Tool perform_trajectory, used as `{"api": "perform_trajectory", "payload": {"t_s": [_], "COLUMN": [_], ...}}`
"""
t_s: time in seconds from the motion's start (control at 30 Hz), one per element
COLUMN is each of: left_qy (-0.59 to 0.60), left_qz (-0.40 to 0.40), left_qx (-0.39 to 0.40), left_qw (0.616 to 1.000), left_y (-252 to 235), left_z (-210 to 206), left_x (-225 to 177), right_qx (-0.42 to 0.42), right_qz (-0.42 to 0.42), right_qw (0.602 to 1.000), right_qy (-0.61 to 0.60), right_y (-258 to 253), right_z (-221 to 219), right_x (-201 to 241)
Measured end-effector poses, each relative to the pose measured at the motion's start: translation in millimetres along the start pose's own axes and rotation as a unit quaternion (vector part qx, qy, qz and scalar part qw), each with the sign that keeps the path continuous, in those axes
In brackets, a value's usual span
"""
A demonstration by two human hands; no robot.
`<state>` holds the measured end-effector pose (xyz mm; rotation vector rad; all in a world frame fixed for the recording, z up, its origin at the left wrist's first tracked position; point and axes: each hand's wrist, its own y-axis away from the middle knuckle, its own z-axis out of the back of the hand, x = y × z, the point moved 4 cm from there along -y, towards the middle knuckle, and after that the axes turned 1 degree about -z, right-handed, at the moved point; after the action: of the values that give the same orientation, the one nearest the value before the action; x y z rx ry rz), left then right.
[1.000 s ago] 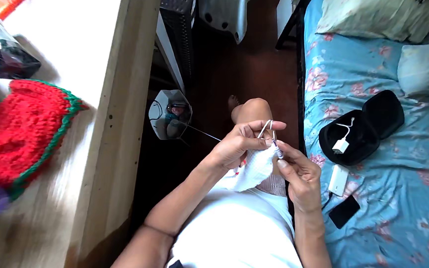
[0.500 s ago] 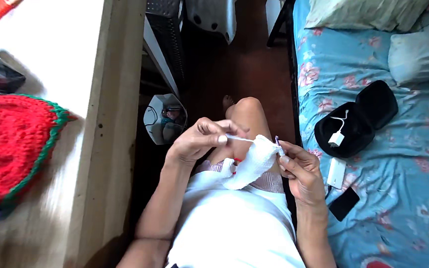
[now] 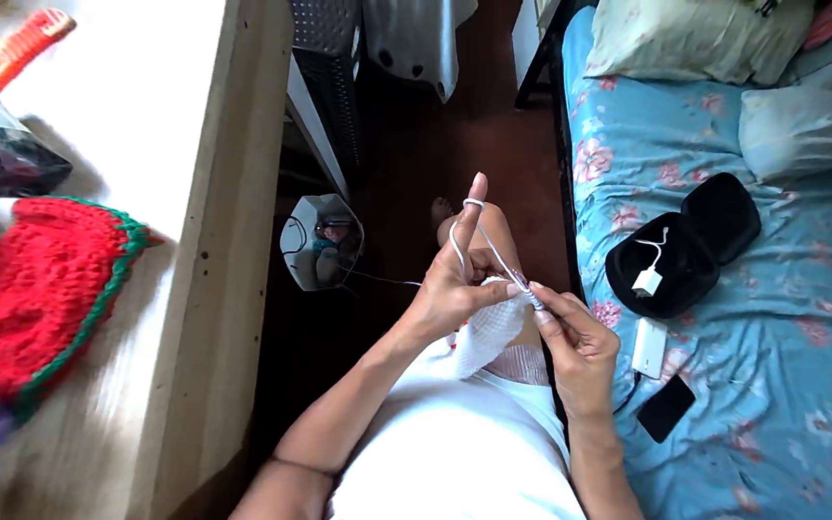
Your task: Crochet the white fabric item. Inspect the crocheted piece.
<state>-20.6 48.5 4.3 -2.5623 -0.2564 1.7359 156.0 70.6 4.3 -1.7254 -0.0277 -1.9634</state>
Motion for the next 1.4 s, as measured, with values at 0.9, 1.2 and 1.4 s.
{"api": "perform_trajectory", "payload": {"t_s": [0.9,1.2,1.4], "left_qy": [-0.118,0.062,-0.059], "left_qz": [-0.033,-0.014,-0.088], "left_qx": [0.123,0.019,-0.075], "left_qw": [0.985,0.998,0.992], "left_y": [26,8,13], "left_z": [52,-5,-16], "left_x": [-27,7,5], "right_qx": [0.054,0.011,-0.038], "right_qz": [-0.05,0.005,0.105], "right_qw": [0.984,0.999,0.977], "right_qy": [-0.16,-0.047,0.18], "right_y": [-2,2,5], "right_z": [12,4,3], "right_x": [-8,1,18]}}
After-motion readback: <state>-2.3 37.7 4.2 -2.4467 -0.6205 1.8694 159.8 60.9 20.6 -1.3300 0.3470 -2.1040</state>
